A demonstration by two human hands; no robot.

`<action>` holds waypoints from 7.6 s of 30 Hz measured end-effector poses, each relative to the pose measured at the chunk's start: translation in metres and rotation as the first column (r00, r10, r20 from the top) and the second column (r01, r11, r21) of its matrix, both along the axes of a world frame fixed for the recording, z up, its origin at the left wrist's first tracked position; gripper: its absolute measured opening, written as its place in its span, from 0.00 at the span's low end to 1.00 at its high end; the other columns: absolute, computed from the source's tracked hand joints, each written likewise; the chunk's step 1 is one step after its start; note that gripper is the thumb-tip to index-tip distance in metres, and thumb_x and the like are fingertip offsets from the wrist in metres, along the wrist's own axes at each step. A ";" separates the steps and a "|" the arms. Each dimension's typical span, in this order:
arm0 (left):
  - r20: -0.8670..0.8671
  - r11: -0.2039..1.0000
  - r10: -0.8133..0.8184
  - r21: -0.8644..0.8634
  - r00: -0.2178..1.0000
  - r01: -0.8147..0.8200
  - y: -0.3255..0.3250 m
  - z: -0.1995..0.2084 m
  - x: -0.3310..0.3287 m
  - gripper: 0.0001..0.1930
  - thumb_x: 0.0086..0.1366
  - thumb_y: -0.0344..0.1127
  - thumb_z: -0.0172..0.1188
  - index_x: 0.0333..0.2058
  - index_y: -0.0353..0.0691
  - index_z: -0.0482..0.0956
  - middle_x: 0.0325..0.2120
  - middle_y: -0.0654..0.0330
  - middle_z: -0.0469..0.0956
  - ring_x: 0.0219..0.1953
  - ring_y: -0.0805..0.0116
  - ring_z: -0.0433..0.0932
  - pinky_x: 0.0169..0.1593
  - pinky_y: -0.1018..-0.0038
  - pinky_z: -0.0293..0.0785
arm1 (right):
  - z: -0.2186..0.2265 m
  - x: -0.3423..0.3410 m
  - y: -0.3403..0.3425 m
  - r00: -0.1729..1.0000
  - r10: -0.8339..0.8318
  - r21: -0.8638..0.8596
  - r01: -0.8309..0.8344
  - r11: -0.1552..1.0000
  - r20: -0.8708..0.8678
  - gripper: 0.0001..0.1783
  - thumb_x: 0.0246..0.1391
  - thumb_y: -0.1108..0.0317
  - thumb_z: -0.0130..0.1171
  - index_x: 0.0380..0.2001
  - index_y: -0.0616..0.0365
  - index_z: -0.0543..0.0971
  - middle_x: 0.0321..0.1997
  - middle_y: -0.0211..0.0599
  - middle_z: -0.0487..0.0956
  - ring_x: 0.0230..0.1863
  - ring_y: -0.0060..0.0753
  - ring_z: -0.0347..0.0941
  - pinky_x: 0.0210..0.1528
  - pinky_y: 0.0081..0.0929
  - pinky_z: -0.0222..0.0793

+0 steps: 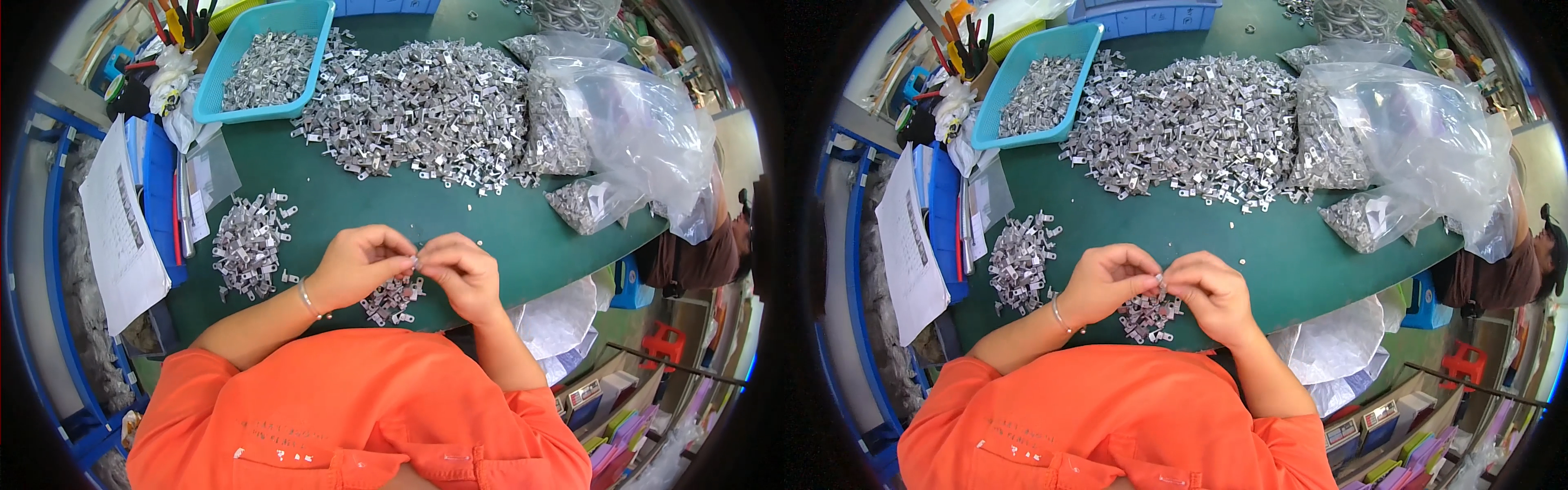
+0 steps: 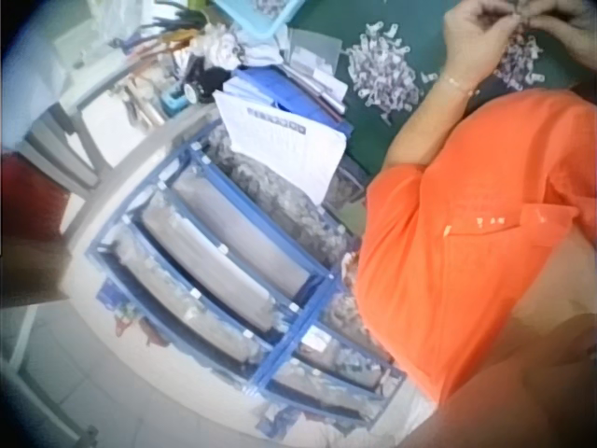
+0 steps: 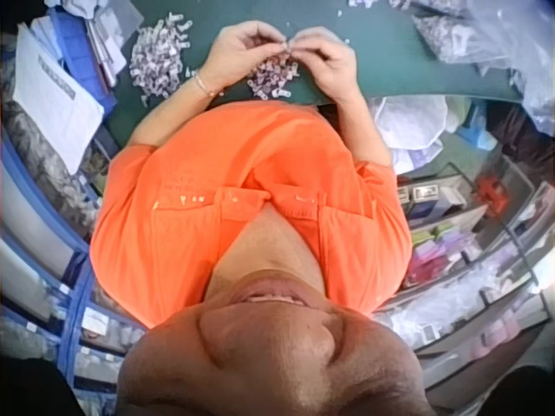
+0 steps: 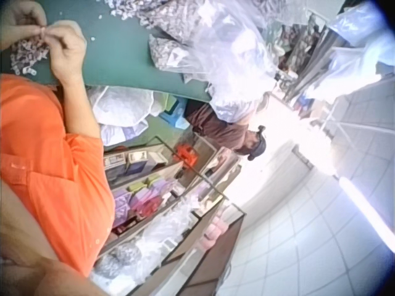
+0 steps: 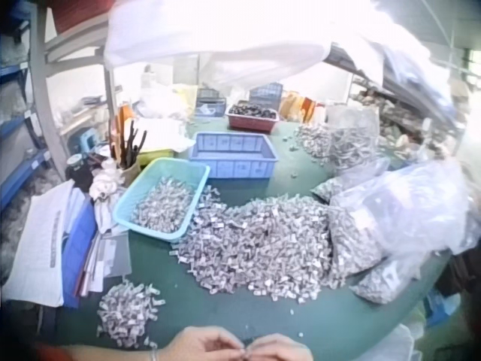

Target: The person sits at a green workbench and repeatedly picks up small metal brackets and fasteners, joining them by hand. They place the assembled units into a pile on the table. Midway through, they pause to adjust their head-mounted camera before resuming the assembly task.

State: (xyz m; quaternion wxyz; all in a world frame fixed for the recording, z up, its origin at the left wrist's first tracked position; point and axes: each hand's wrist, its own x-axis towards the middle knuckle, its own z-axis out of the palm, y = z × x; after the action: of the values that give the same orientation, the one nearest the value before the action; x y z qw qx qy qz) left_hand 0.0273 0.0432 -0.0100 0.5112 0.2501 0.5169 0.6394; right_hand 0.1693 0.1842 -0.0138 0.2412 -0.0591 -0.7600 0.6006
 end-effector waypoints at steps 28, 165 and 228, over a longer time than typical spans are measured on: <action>0.055 1.000 0.013 0.003 0.998 -0.013 0.004 0.011 -0.001 0.09 0.62 0.24 0.59 0.41 0.29 0.74 0.35 0.55 0.79 0.35 0.70 0.80 0.39 0.77 0.79 | 0.005 -0.008 -0.011 0.969 -0.195 0.040 0.203 0.978 -0.151 0.09 0.47 0.86 0.60 0.31 0.64 0.74 0.34 0.43 0.82 0.35 0.33 0.79 0.38 0.25 0.76; 0.469 0.999 0.022 0.019 0.883 -0.035 -0.011 -0.006 -0.039 0.08 0.68 0.31 0.52 0.42 0.33 0.75 0.35 0.54 0.79 0.35 0.68 0.80 0.41 0.73 0.78 | -0.032 -0.062 0.059 0.830 -0.554 0.651 0.383 0.655 0.069 0.11 0.49 0.74 0.62 0.38 0.62 0.79 0.35 0.44 0.75 0.37 0.49 0.72 0.41 0.37 0.69; -0.330 0.986 0.137 0.140 0.934 -0.095 0.000 0.004 0.008 0.09 0.57 0.25 0.66 0.36 0.33 0.76 0.33 0.58 0.79 0.34 0.75 0.78 0.36 0.79 0.76 | -0.007 -0.014 -0.008 0.993 -0.072 -0.458 0.020 0.889 -0.096 0.06 0.53 0.84 0.56 0.35 0.65 0.77 0.43 0.50 0.80 0.42 0.33 0.78 0.43 0.29 0.77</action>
State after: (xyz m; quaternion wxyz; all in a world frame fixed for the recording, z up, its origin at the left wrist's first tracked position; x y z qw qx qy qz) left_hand 0.0352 0.0434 -0.0059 0.3600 0.3560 0.5707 0.6465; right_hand 0.1556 0.1762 -0.0208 0.2764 -0.0988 -0.5818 0.7585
